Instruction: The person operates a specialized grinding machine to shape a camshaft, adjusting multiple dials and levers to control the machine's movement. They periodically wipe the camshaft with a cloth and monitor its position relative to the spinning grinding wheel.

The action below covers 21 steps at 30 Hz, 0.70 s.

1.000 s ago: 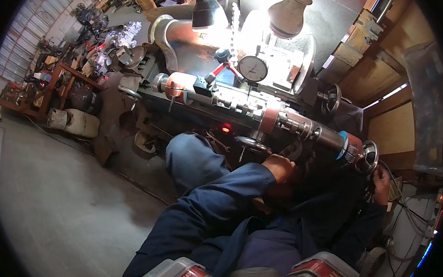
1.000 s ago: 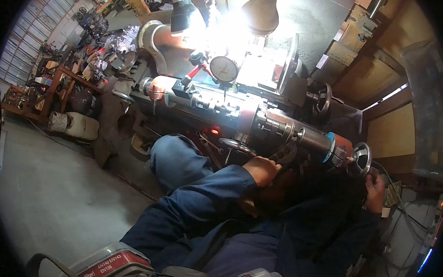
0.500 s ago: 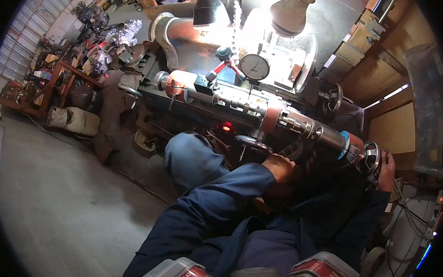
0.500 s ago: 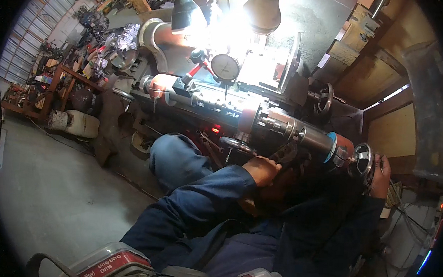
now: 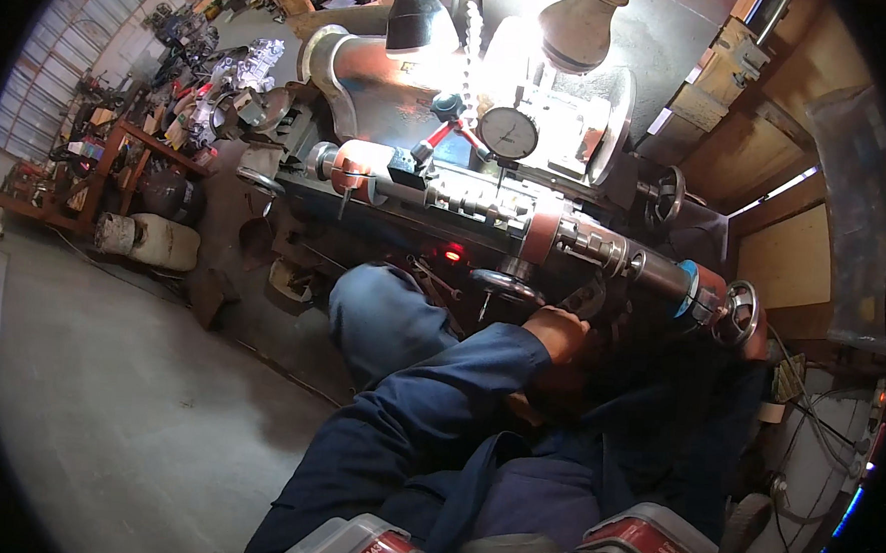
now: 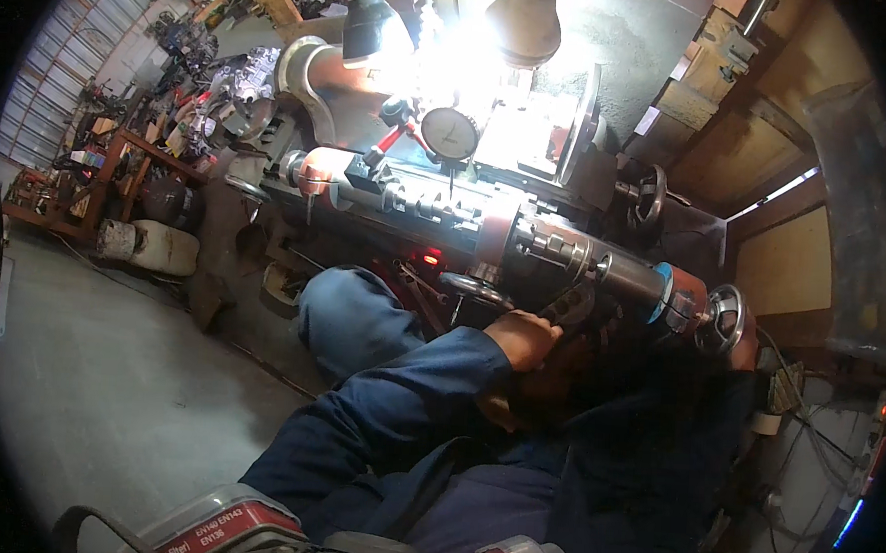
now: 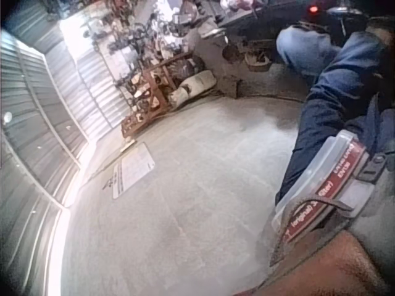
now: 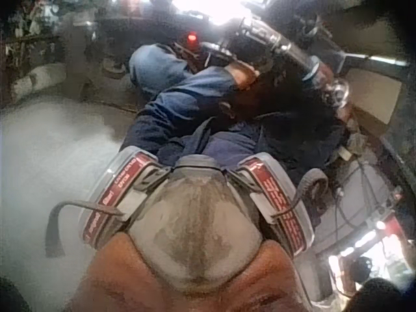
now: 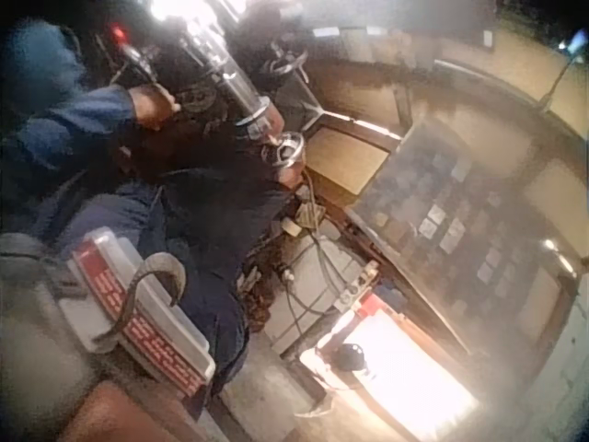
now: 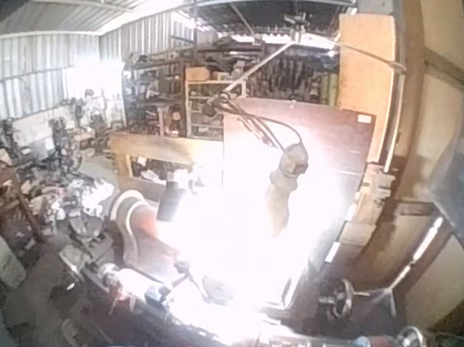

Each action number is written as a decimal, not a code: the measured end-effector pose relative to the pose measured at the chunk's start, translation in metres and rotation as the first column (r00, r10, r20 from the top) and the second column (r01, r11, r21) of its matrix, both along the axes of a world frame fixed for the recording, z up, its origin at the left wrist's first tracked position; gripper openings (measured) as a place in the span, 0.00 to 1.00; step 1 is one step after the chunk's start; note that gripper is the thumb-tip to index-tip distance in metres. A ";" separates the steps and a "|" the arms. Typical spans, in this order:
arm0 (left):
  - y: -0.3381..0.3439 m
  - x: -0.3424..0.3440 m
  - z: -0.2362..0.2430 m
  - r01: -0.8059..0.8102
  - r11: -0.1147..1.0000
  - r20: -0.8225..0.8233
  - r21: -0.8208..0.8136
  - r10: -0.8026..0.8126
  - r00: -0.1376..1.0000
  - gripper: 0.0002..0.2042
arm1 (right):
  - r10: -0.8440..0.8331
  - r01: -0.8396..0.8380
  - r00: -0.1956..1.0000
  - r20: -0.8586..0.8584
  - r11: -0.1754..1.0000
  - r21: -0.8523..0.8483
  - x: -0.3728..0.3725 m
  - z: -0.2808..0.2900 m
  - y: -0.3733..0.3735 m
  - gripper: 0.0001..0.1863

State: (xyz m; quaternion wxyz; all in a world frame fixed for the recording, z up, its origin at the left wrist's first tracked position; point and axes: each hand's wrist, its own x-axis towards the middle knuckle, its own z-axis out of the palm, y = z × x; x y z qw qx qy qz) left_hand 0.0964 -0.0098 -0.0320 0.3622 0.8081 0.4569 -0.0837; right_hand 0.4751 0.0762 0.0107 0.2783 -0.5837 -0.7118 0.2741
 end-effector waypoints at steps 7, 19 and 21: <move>-0.001 -0.001 0.002 -0.017 1.000 0.016 0.023 0.017 1.000 0.21 | -0.184 0.189 0.982 0.048 0.967 -0.173 0.053 -0.058 -0.007 0.11; 0.002 -0.001 0.008 -0.009 1.000 0.003 -0.020 0.009 1.000 0.22 | -0.159 0.150 0.985 -0.067 0.981 -0.120 0.074 -0.075 -0.031 0.12; 0.002 -0.001 0.011 -0.013 1.000 0.000 -0.021 0.013 1.000 0.21 | -0.178 0.177 0.984 0.005 0.976 -0.128 0.065 -0.060 -0.032 0.11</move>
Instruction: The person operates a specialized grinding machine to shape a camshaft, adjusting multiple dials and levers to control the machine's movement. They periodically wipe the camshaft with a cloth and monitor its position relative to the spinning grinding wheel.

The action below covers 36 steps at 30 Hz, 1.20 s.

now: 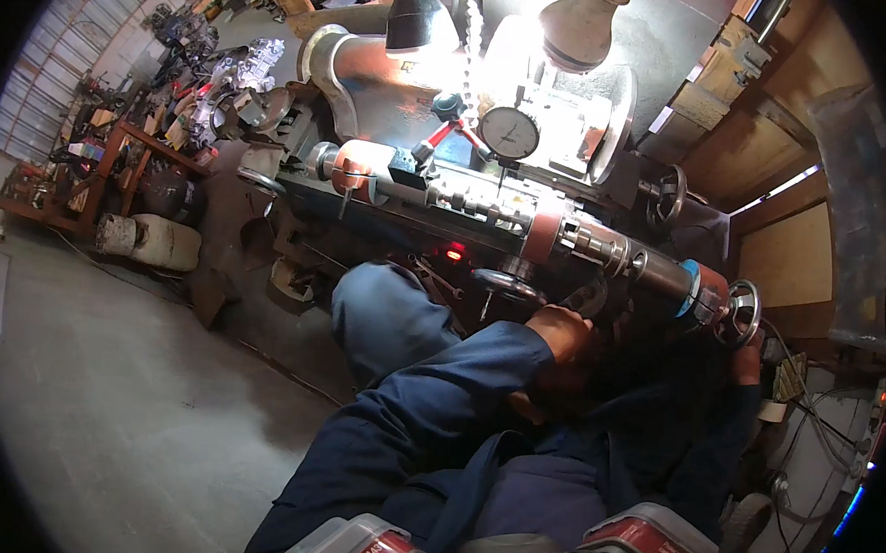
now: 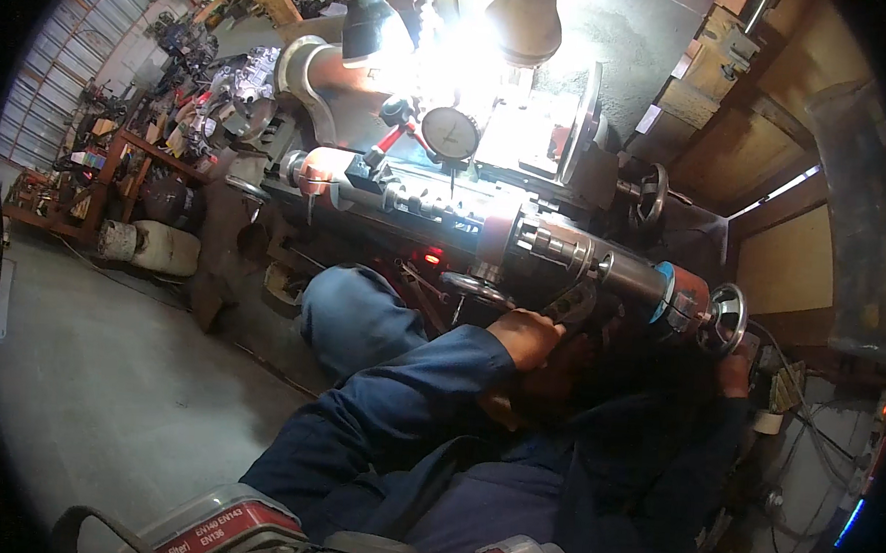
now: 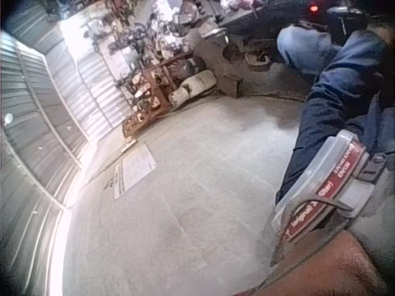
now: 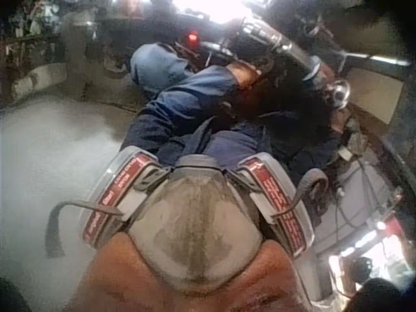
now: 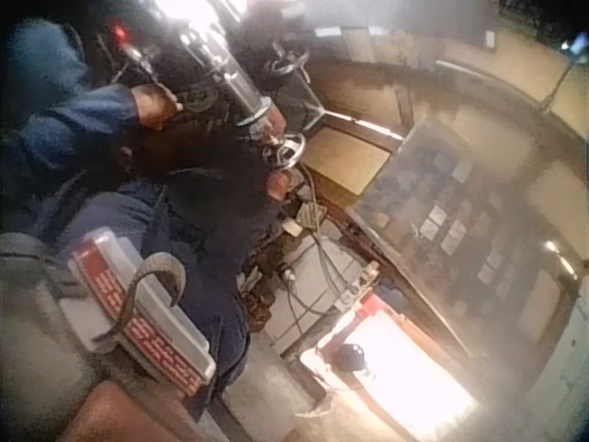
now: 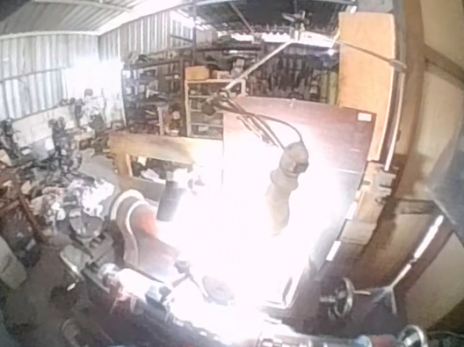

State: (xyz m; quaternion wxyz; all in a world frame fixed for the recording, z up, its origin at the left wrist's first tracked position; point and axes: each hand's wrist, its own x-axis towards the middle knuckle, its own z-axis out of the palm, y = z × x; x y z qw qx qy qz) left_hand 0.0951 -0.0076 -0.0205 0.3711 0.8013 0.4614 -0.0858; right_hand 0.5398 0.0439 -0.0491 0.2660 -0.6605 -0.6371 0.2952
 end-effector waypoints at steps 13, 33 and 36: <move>0.005 0.003 -0.004 0.029 0.999 -0.012 -0.032 -0.030 0.999 0.21 | 0.001 -0.037 0.971 -0.241 0.989 -0.143 -0.047 0.054 -0.024 0.17; 0.005 0.004 -0.009 0.047 0.999 -0.017 0.011 -0.047 0.999 0.21 | -0.023 0.015 0.945 -0.327 1.000 -0.027 -0.044 0.097 -0.028 0.17; 0.004 0.004 -0.015 0.042 0.999 -0.010 0.031 -0.042 0.999 0.21 | -0.064 0.033 0.908 -0.415 0.996 -0.080 -0.049 0.103 -0.020 0.17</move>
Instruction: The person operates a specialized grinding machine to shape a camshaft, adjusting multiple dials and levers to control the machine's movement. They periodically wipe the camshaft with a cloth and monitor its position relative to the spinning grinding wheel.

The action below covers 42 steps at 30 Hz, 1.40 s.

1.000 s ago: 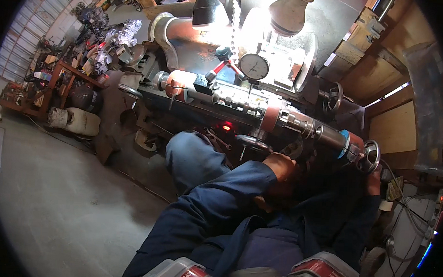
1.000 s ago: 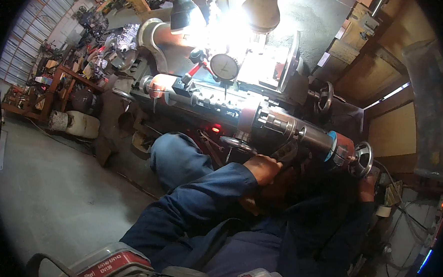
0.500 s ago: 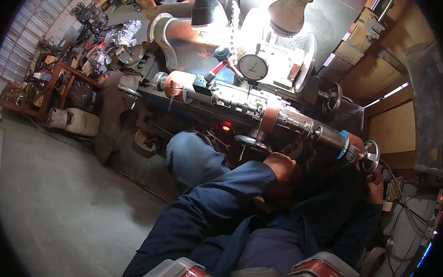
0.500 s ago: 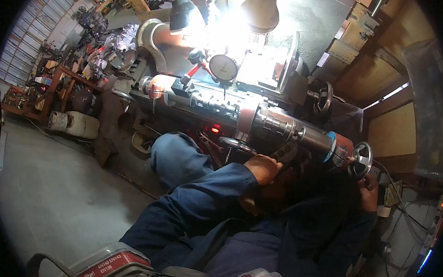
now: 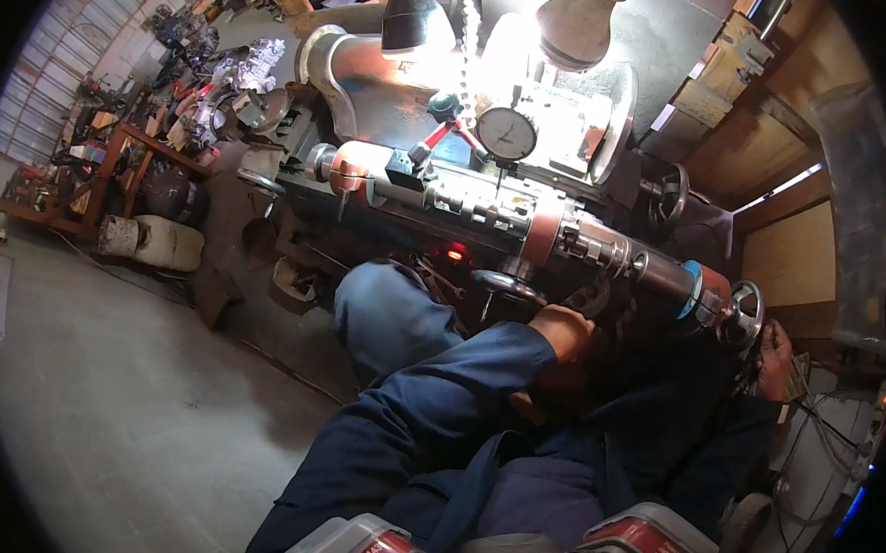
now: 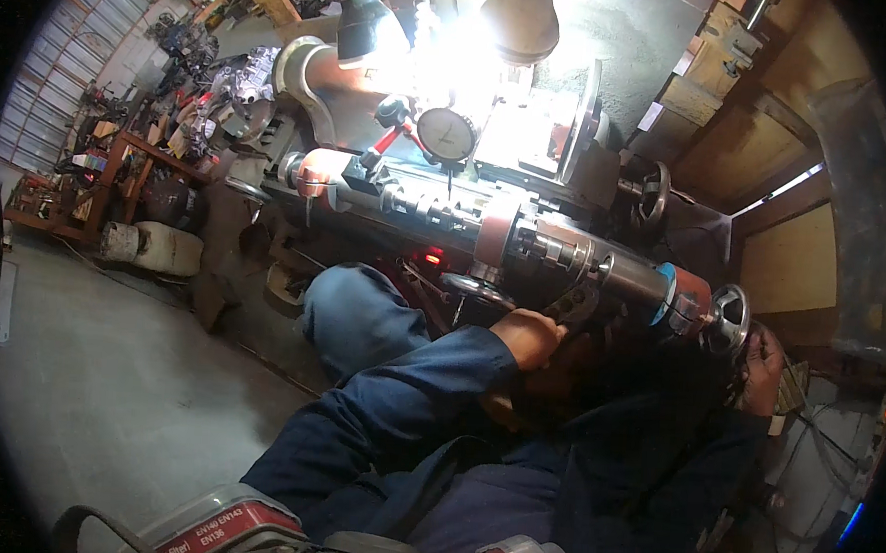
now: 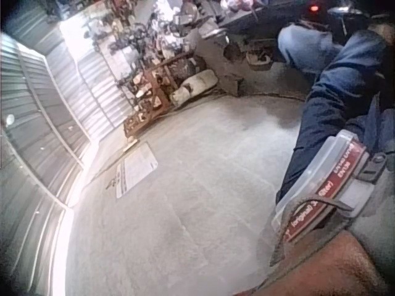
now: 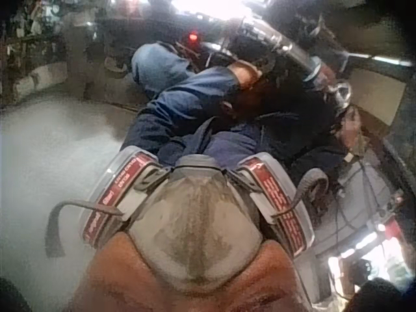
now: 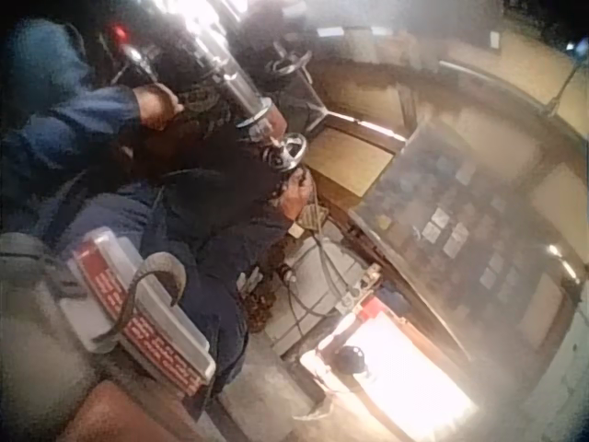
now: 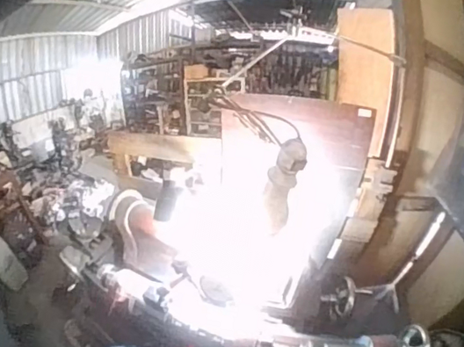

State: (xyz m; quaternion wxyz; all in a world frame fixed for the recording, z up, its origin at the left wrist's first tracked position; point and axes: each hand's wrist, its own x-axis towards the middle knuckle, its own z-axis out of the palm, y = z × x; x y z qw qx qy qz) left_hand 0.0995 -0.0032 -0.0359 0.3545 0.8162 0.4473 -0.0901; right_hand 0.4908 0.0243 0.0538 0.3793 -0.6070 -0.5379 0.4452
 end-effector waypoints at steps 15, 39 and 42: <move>0.005 0.003 0.009 0.031 0.995 -0.067 -0.096 -0.037 0.997 0.22 | -0.116 0.121 0.991 -0.069 0.989 0.079 -0.001 -0.014 0.036 0.16; -0.001 0.000 0.005 -0.012 0.998 -0.039 -0.064 0.009 0.999 0.22 | -0.042 0.026 0.977 -0.207 0.996 -0.080 0.002 -0.048 0.066 0.18; -0.002 -0.001 0.008 -0.022 0.999 -0.020 -0.046 0.021 1.000 0.21 | 0.107 -0.279 0.872 0.478 0.911 0.304 -0.005 -0.048 0.060 0.20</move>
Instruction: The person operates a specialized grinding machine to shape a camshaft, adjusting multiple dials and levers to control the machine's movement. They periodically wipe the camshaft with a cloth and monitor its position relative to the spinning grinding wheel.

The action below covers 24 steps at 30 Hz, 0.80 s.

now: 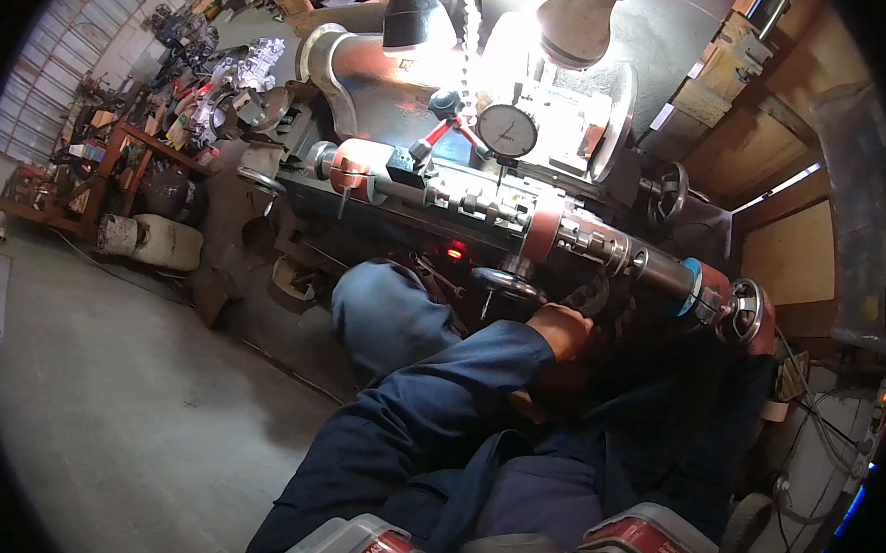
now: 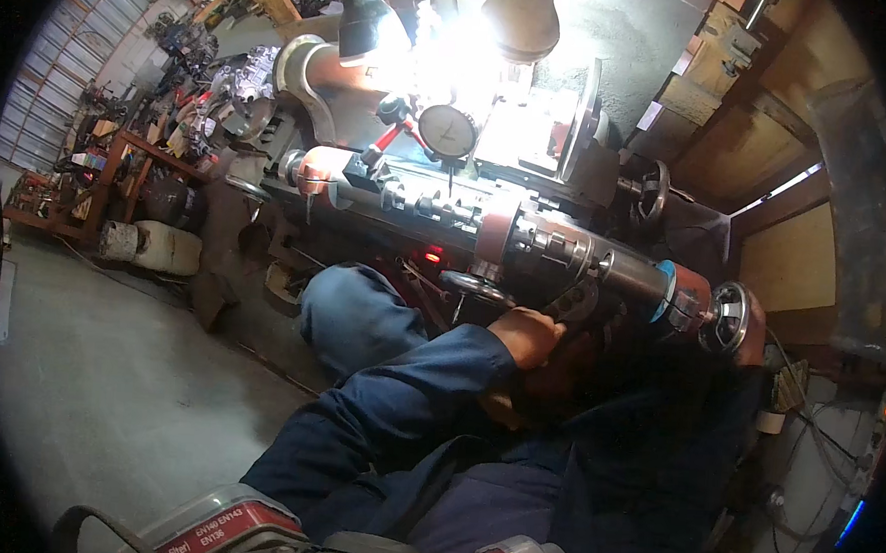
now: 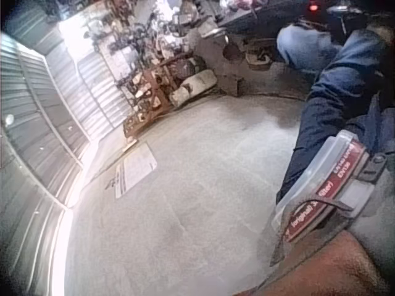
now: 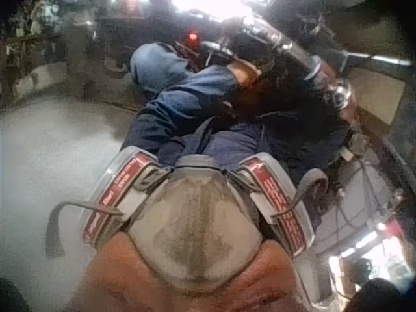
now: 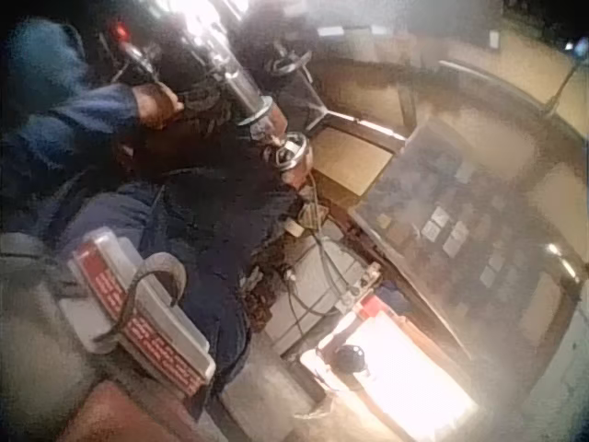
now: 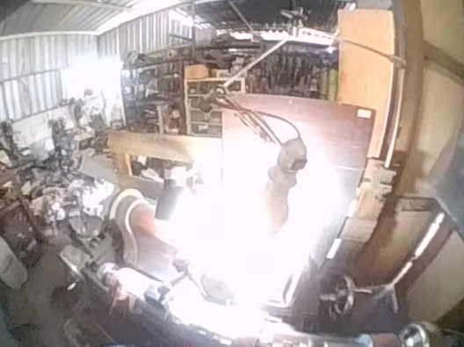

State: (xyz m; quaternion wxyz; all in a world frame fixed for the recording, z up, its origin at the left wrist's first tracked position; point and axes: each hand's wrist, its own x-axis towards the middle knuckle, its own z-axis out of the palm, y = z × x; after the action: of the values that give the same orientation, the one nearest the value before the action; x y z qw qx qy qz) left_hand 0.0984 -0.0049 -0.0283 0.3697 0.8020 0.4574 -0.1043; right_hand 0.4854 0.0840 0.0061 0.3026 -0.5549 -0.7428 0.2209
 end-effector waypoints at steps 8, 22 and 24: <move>-0.001 -0.002 0.000 -0.014 0.999 0.030 0.038 0.013 0.999 0.20 | -0.171 0.168 0.985 0.006 0.961 -0.221 0.045 -0.052 -0.001 0.14; 0.004 -0.001 0.011 -0.008 0.999 0.009 -0.040 0.008 1.000 0.21 | -0.208 0.132 0.965 -0.162 0.914 -0.384 0.041 -0.046 -0.046 0.16; 0.002 -0.002 0.011 0.000 1.000 0.003 -0.024 0.000 1.000 0.21 | -0.177 0.177 0.984 0.031 0.933 -0.314 0.020 -0.027 -0.053 0.16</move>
State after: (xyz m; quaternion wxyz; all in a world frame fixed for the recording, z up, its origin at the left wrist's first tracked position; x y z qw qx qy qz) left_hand 0.0961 -0.0026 -0.0173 0.3800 0.7976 0.4557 -0.1085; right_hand 0.5051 0.0313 -0.0205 0.2279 -0.6609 -0.6454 0.3078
